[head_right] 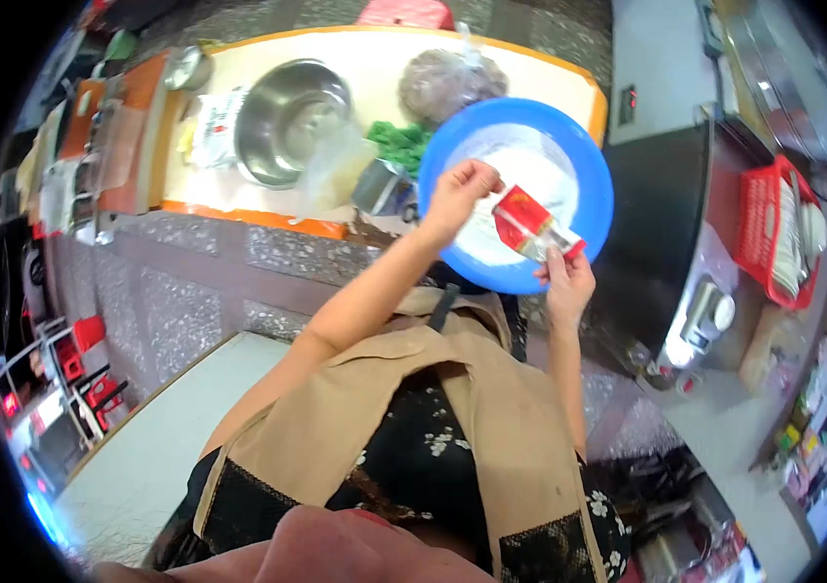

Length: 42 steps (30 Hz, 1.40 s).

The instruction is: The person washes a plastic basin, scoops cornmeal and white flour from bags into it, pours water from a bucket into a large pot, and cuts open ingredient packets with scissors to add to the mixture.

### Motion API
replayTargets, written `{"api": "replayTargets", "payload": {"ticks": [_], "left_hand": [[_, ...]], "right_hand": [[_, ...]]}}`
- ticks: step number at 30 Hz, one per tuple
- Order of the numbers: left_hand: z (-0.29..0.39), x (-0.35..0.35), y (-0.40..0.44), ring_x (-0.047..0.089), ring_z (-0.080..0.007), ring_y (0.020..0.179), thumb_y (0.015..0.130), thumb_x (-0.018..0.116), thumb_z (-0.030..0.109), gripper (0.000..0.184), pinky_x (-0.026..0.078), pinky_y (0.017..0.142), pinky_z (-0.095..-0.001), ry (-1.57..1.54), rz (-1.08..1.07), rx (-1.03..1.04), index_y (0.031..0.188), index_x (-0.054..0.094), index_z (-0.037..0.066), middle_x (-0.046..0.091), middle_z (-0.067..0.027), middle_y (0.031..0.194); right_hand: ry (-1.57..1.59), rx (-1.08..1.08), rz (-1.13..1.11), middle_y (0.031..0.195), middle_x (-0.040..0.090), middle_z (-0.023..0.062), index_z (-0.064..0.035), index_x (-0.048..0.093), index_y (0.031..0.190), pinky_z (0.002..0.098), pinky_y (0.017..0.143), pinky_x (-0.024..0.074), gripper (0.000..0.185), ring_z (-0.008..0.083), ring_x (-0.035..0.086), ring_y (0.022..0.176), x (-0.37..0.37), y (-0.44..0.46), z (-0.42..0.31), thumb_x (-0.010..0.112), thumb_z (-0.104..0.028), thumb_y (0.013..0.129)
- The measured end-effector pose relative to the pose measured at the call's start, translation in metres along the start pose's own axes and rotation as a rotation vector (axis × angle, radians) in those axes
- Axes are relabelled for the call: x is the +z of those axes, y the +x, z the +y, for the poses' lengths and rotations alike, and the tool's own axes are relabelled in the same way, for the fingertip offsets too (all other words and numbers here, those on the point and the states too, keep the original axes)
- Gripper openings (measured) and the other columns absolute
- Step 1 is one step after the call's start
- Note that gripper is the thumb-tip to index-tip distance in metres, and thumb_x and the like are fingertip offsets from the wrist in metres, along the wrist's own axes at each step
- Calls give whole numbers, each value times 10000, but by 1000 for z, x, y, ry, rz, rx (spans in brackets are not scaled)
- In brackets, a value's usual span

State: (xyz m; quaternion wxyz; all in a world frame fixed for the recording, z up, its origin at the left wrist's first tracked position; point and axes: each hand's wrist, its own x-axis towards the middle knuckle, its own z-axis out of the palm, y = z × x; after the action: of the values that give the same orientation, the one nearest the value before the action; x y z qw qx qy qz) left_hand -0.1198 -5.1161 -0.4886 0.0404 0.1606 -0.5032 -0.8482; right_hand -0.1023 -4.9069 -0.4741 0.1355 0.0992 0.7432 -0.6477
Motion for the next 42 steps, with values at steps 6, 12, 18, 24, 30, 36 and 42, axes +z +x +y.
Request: {"api": "replayTargets", "payload": {"ticks": [6, 12, 18, 24, 30, 36, 42], "left_hand": [[-35, 18, 26, 587, -127, 849, 822, 656, 151, 292, 469, 756, -248, 51, -215, -84, 1049, 586, -18, 629, -91, 934], [-29, 23, 60, 567, -87, 845, 849, 625, 172, 174, 432, 814, -250, 218, -288, -168, 944, 660, 31, 653, -16, 877], [-33, 14, 74, 566, -102, 890, 856, 618, 180, 167, 423, 846, -264, 239, -361, -136, 950, 660, 48, 650, -11, 918], [-44, 2, 80, 582, -173, 907, 761, 696, 134, 132, 444, 849, -306, 447, -433, 201, 888, 685, 98, 635, -40, 916], [-36, -2, 82, 575, -227, 950, 702, 724, 127, 114, 444, 860, -336, 659, -432, 400, 812, 696, 128, 633, -55, 929], [-48, -11, 82, 578, -225, 926, 695, 726, 115, 133, 443, 853, -340, 620, -388, 391, 823, 692, 104, 643, -52, 906], [-47, -8, 76, 569, -219, 936, 704, 727, 120, 134, 441, 853, -338, 577, -341, 357, 831, 689, 97, 642, -59, 915]], "right_hand": [[-34, -131, 137, 682, 588, 22, 9, 580, 926, 193, 452, 388, 124, 59, 499, 497, -13, 11, -9, 599, -93, 858], [-535, -230, 268, 678, 585, 28, -8, 616, 972, 246, 548, 417, 222, 79, 485, 572, -10, 17, -26, 674, -118, 788], [-576, -275, 280, 760, 635, 103, -3, 619, 992, 280, 613, 462, 227, 145, 585, 647, 2, 17, -43, 656, -80, 782], [-586, -519, 281, 783, 642, 110, -3, 652, 942, 263, 639, 477, 155, 142, 597, 658, 0, 20, -35, 638, -42, 793], [-547, -522, 258, 825, 654, 112, 8, 656, 944, 264, 650, 490, 151, 141, 619, 700, 4, 21, -32, 647, -50, 806], [-384, -431, 254, 816, 659, 99, 36, 651, 933, 239, 665, 502, 142, 134, 635, 725, 9, 20, -31, 637, -38, 812], [-328, -456, 288, 794, 654, 102, 32, 653, 935, 243, 653, 501, 140, 131, 632, 704, 7, 21, -25, 617, -1, 804]]}}
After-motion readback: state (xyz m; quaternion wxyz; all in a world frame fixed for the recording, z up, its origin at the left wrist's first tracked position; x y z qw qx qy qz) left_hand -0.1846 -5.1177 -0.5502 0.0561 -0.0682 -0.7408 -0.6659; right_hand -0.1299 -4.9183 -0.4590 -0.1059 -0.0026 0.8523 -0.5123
